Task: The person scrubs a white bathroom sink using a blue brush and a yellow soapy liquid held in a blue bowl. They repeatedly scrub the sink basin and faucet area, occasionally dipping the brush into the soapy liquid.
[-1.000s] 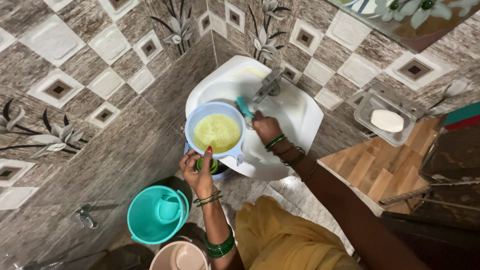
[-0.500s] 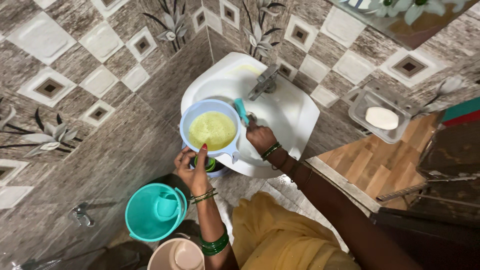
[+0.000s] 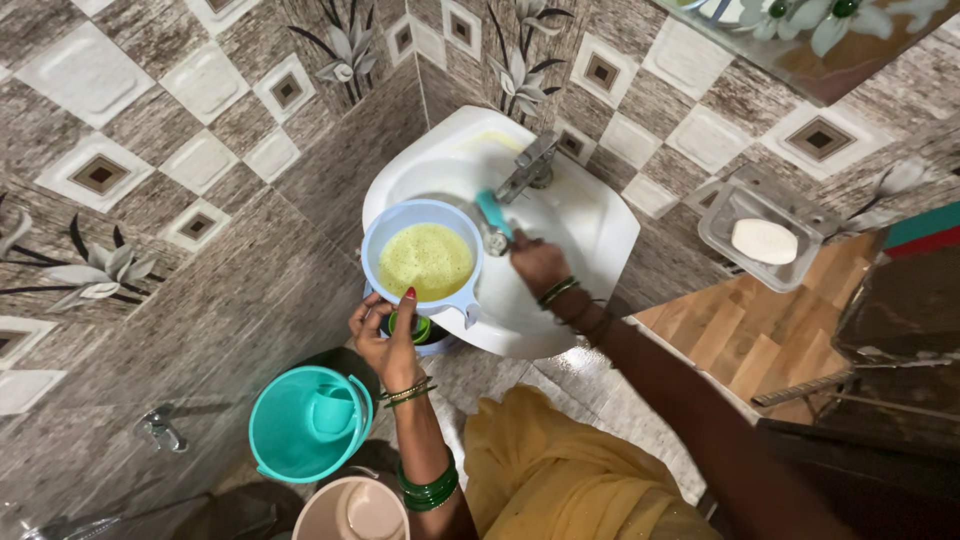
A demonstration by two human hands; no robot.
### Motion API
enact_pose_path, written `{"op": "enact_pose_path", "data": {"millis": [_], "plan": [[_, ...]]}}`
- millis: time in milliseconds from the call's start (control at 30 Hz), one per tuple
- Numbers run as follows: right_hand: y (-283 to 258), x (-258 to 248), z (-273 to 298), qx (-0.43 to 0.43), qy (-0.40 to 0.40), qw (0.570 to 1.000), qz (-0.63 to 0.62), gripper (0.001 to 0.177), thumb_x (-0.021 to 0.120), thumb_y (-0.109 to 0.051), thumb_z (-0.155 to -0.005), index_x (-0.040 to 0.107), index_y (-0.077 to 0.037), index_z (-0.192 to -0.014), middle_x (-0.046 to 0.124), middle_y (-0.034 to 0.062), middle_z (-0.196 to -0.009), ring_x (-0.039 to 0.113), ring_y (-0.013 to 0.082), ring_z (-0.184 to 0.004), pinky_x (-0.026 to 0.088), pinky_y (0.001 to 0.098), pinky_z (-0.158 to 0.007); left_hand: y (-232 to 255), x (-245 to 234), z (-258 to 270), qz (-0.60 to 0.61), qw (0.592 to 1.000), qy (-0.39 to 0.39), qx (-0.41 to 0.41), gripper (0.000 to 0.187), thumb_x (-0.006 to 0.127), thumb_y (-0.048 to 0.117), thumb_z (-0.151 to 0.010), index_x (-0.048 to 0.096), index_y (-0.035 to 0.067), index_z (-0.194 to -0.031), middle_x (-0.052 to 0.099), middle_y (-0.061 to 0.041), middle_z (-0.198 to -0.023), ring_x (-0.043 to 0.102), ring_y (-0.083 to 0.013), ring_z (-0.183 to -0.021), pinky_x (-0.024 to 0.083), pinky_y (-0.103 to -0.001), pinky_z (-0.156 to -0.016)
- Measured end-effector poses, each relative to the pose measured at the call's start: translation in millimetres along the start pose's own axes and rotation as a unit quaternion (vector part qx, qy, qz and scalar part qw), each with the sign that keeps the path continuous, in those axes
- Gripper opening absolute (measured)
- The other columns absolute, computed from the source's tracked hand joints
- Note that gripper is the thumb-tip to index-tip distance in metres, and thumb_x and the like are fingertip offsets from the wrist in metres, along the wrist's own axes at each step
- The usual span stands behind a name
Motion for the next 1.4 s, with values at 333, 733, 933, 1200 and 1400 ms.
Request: {"op": "enact_pose_path", "data": {"millis": [333, 733, 933, 1200, 1400], "plan": [[6.3, -58.9, 60.9, -0.028, -0.045, 0.998, 0.029, 0.004, 0.067, -0.006, -0.078, 0.065, -0.009, -0.076, 0.066, 0.0097, -0.107, 0.067, 0.0219, -0.063, 0.055, 0.0371, -0.051, -10.5, -4.4, -1.6, 0.015, 1.000, 0.001, 0.000, 0.022, 0.091, 0.010, -0.076, 0.070, 0.005, -0.075, 0.059, -0.006, -0.121, 0.058, -0.0199, -0.119, 0.042, -0.039, -0.106], [-22.6, -84.9, 48.0, -0.006, -0.007, 1.000, -0.009, 0.010, 0.070, -0.004, -0.077, 0.061, -0.006, -0.071, 0.066, 0.0125, -0.101, 0.064, 0.0212, -0.054, 0.053, 0.0377, -0.049, -5.0, -1.7, -0.2, 0.033, 0.999, 0.001, -0.035, 0.020, 0.090, 0.010, -0.076, 0.070, 0.005, -0.073, 0.058, -0.006, -0.123, 0.057, -0.0202, -0.119, 0.047, -0.039, -0.098], [-31.5, -70.2, 58.7, 0.024, 0.045, 0.998, 0.032, 0.014, 0.070, -0.004, -0.078, 0.061, -0.006, -0.068, 0.067, 0.0101, -0.101, 0.065, 0.0207, -0.058, 0.052, 0.0353, -0.047, -3.9, -4.4, 0.6, 0.056, 0.998, -0.004, -0.042, 0.020, 0.090, 0.010, -0.074, 0.070, 0.006, -0.075, 0.057, -0.006, -0.124, 0.059, -0.0195, -0.115, 0.047, -0.037, -0.096], [-16.0, -89.1, 45.9, -0.010, 0.062, 0.997, 0.038, 0.008, 0.072, -0.003, -0.076, 0.065, -0.004, -0.072, 0.069, 0.0129, -0.108, 0.067, 0.0216, -0.059, 0.053, 0.0351, -0.046, -0.4, -2.2, -1.3, 0.019, 1.000, -0.008, 0.011, 0.024, 0.092, 0.008, -0.079, 0.069, 0.002, -0.076, 0.058, -0.009, -0.125, 0.058, -0.0200, -0.118, 0.045, -0.036, -0.102], [-15.9, -63.5, 105.7, 0.197, -0.196, 0.954, -0.115, 0.019, 0.072, -0.010, -0.085, 0.065, 0.000, -0.100, 0.068, 0.0160, -0.073, 0.067, 0.0313, -0.060, 0.054, 0.0415, -0.052, -7.7, -7.0, -0.5, 0.062, 0.997, -0.018, -0.039, 0.027, 0.091, 0.008, -0.079, 0.066, 0.002, -0.072, 0.055, -0.008, -0.126, 0.063, -0.0157, -0.102, 0.056, -0.027, -0.071]]}}
Point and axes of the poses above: each hand's wrist, its own z-axis away from the middle knuckle, its own x-axis out of the palm, y = z × x, the point moved 9 cm from there along -z, towards the middle knuckle
